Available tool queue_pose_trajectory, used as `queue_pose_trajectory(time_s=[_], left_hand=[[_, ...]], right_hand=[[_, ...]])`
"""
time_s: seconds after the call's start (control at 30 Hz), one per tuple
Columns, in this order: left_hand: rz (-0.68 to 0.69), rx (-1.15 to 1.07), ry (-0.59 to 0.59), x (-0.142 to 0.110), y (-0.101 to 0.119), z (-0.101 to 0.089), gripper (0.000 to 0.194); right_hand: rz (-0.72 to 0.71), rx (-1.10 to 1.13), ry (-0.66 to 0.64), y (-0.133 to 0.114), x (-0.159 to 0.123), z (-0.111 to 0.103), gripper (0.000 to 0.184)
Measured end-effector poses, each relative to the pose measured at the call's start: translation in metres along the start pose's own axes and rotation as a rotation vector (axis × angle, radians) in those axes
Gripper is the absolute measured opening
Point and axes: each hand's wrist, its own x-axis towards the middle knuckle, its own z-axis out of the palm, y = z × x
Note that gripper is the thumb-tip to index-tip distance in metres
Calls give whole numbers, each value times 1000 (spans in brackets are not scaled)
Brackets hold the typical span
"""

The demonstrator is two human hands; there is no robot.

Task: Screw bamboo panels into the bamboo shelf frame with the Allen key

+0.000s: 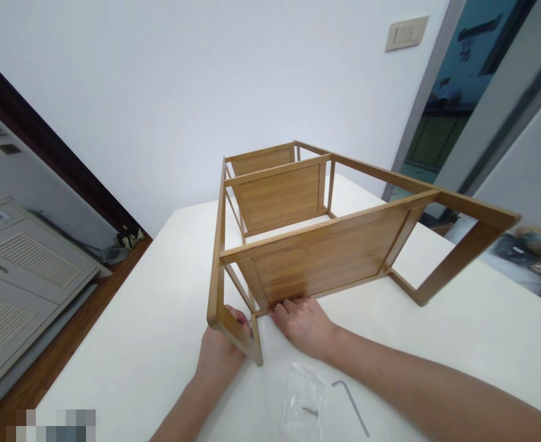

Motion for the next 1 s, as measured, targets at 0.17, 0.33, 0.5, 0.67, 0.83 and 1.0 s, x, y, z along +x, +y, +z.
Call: queue_pose_trajectory(time_s=[0.17,0.33,0.5,0.67,0.83,1.0], left_hand=[[-2,-25,-14,0,1,-1,11],[-3,-70,-62,0,-2,0,9],[18,-95,-68,-1,-9,5,13],[51,-98,-84,1,-5,2,14],[3,-86,-118,4,5,-5,20],[-20,30,-111,3,12,-7,17]], right_hand=[[-2,9,0,0,0,-2,18],[0,3,11,-1,0,-1,17],[6,6,12,0,0,1,17],[3,-3,43,1,0,1,15],[-146,-63,62,1,1,-8,27],[-235,-175,111,1,3,-7,56]])
